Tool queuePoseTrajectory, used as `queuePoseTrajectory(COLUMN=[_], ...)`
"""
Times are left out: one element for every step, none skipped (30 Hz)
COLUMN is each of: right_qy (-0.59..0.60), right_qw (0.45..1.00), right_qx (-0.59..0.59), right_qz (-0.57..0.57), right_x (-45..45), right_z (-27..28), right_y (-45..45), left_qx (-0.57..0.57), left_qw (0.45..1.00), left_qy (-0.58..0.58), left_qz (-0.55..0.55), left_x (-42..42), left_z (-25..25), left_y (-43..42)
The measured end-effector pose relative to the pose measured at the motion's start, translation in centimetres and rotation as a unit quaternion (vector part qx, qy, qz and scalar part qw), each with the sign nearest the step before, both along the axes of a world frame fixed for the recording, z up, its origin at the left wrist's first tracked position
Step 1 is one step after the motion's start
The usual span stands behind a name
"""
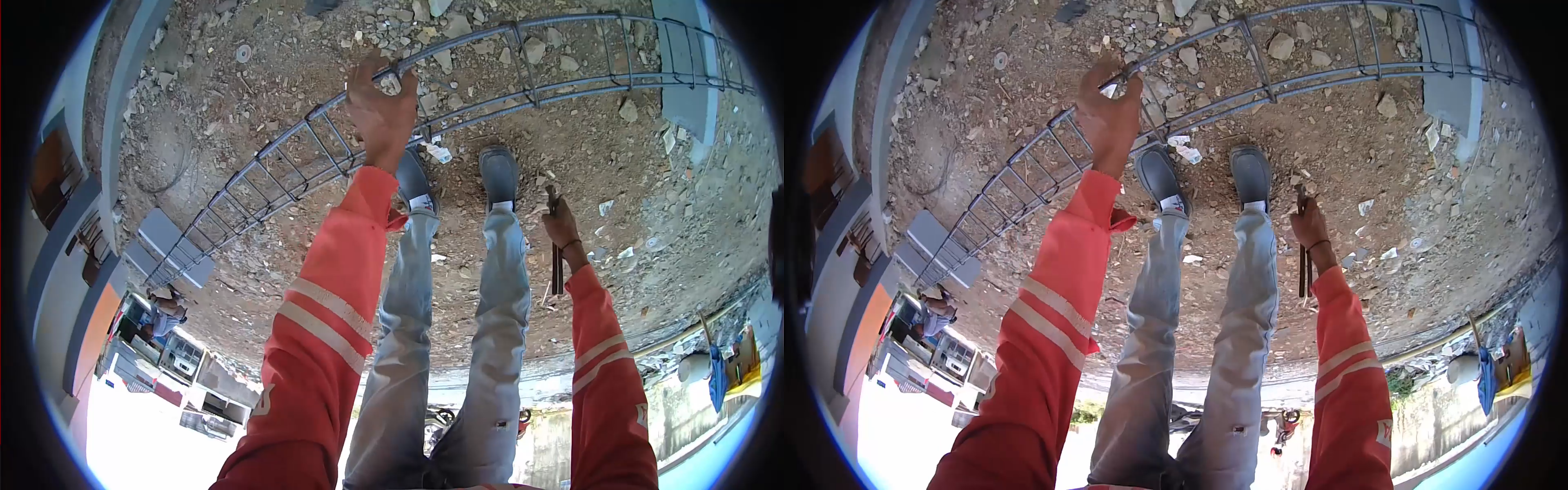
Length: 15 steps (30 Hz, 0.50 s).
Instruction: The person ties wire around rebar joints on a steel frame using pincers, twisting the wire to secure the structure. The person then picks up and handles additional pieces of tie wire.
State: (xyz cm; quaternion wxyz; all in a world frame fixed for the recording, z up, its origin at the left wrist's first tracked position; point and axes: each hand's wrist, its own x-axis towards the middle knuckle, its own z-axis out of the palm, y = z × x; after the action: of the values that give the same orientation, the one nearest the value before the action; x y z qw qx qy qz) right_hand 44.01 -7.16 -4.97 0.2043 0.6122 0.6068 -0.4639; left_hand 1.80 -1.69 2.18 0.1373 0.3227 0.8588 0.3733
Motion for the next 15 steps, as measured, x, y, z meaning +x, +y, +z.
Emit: queuePoseTrajectory(right_qy=[0.007, 0.013, 0.016, 0.019, 0.012, 0.0, -0.012, -0.016, -0.014, -0.014, -0.024, -0.028, -0.019, -0.027, -0.036], right_qw=[0.999, 0.996, 0.993, 0.989, 0.985, 0.979, 0.97, 0.965, 0.96, 0.955, 0.948, 0.942, 0.928, 0.906, 0.882], right_qx=[-0.007, -0.015, -0.006, 0.0, 0.01, -0.001, -0.013, -0.006, -0.002, -0.001, -0.004, -0.001, 0.041, 0.064, 0.088], right_qz=[0.041, 0.082, 0.115, 0.148, 0.169, 0.206, 0.241, 0.261, 0.281, 0.298, 0.317, 0.333, 0.37, 0.417, 0.462], right_x=[0.5, 0.7, 0.2, -0.7, -1.6, -2.6, -3.8, -6.1, -9.3, -12.1, -14.4, -16.0, -18.0, -20.0, -22.4], right_z=[2.0, 4.4, 7.5, 10.4, 12.8, 15.0, 17.0, 19.0, 21.4, 23.7, 24.9, 25.1, 25.3, 25.4, 25.8], right_y=[0.7, 1.8, 3.1, 4.4, 5.9, 7.2, 8.6, 10.5, 12.1, 13.2, 14.5, 15.8, 17.1, 18.4, 19.6], left_qx=[-0.03, -0.018, -0.025, -0.033, -0.023, -0.023, -0.021, -0.011, -0.019, -0.03, -0.025, -0.017, -0.012, -0.011, -0.011], left_qw=[0.997, 0.998, 0.998, 0.997, 0.996, 0.991, 0.982, 0.979, 0.974, 0.968, 0.963, 0.96, 0.964, 0.967, 0.961], left_qy=[0.07, 0.065, 0.031, -0.004, -0.011, -0.08, -0.147, -0.15, -0.18, -0.211, -0.227, -0.231, -0.212, -0.195, -0.203], left_qz=[-0.012, 0.01, 0.04, 0.069, 0.089, 0.104, 0.116, 0.136, 0.134, 0.13, 0.144, 0.16, 0.162, 0.166, 0.185], left_x=[0.4, 0.7, 1.1, 1.3, 1.5, 2.0, 2.3, 2.5, 2.8, 2.9, 2.8, 2.5, 2.5, 2.7, 3.1], left_z=[1.2, 2.2, 3.0, 3.7, 3.7, 3.6, 3.6, 3.8, 3.9, 4.2, 4.7, 4.5, 3.8, 3.1, 2.3], left_y=[-0.3, -0.6, -1.1, -1.6, -2.4, -3.2, -4.0, -4.5, -5.0, -5.3, -5.4, -5.3, -5.3, -5.4, -5.3])
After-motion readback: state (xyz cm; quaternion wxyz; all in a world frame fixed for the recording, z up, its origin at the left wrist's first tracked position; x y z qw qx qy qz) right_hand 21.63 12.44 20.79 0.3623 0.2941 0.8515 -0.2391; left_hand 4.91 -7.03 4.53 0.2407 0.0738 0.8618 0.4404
